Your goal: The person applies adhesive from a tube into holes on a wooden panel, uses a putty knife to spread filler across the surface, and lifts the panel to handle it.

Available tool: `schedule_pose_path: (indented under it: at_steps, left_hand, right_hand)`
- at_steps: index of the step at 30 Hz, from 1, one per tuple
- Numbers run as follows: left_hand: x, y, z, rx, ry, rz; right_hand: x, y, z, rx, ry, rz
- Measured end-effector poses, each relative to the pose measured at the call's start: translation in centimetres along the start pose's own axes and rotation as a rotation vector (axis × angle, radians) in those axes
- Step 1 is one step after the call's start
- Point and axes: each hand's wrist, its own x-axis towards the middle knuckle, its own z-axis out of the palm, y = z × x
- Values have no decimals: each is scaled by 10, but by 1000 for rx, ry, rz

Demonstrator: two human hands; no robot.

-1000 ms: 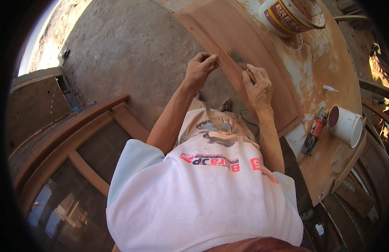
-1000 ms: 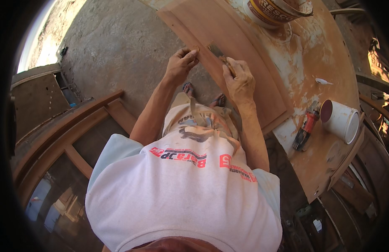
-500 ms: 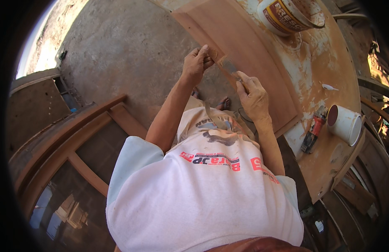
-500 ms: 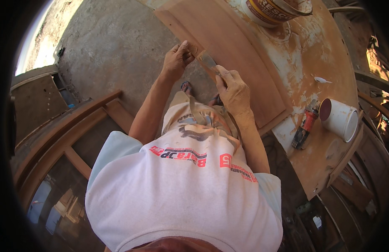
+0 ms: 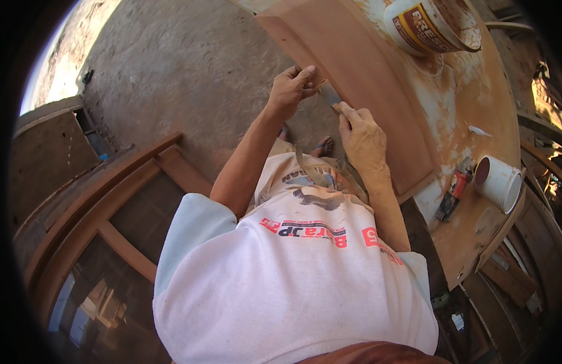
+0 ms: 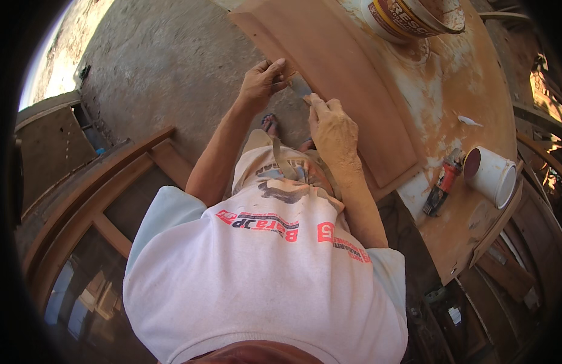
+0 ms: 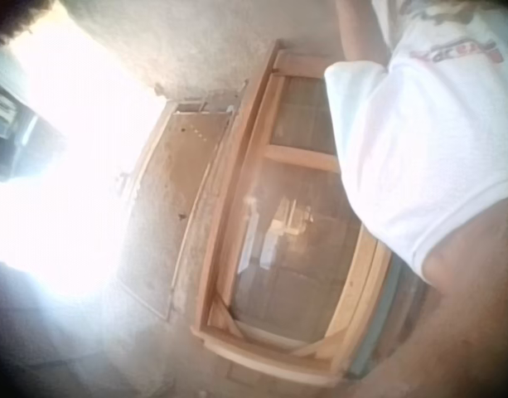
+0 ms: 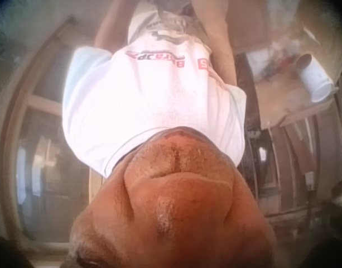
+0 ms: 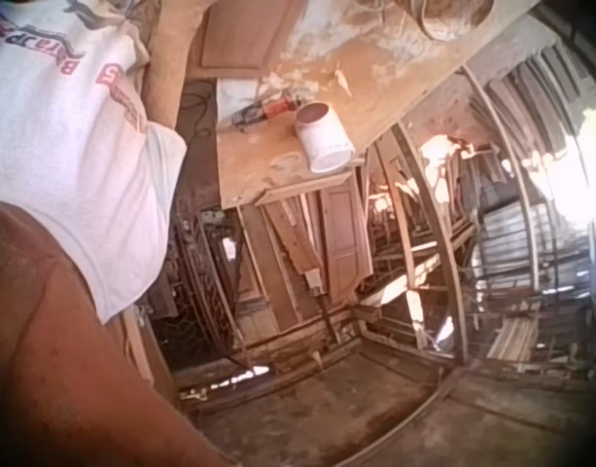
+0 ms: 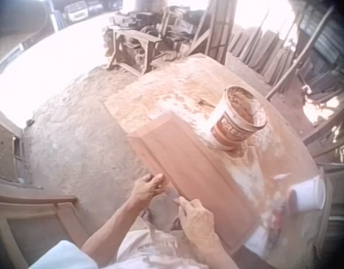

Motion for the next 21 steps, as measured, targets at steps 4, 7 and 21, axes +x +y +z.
schedule_pose_path:
  at_steps: [4, 7, 21]
  left_hand:
    - [-1, 3, 1, 80, -24, -10]
    - [-1, 4, -2, 100, -36, -27]
    - [5, 22, -11, -51, -71, -96]
  right_hand:
    - [8, -5, 4, -19, 11, 9]
    - [13, -7, 7, -50, 36, -19]
    - [35, -20, 18, 112, 98, -11]
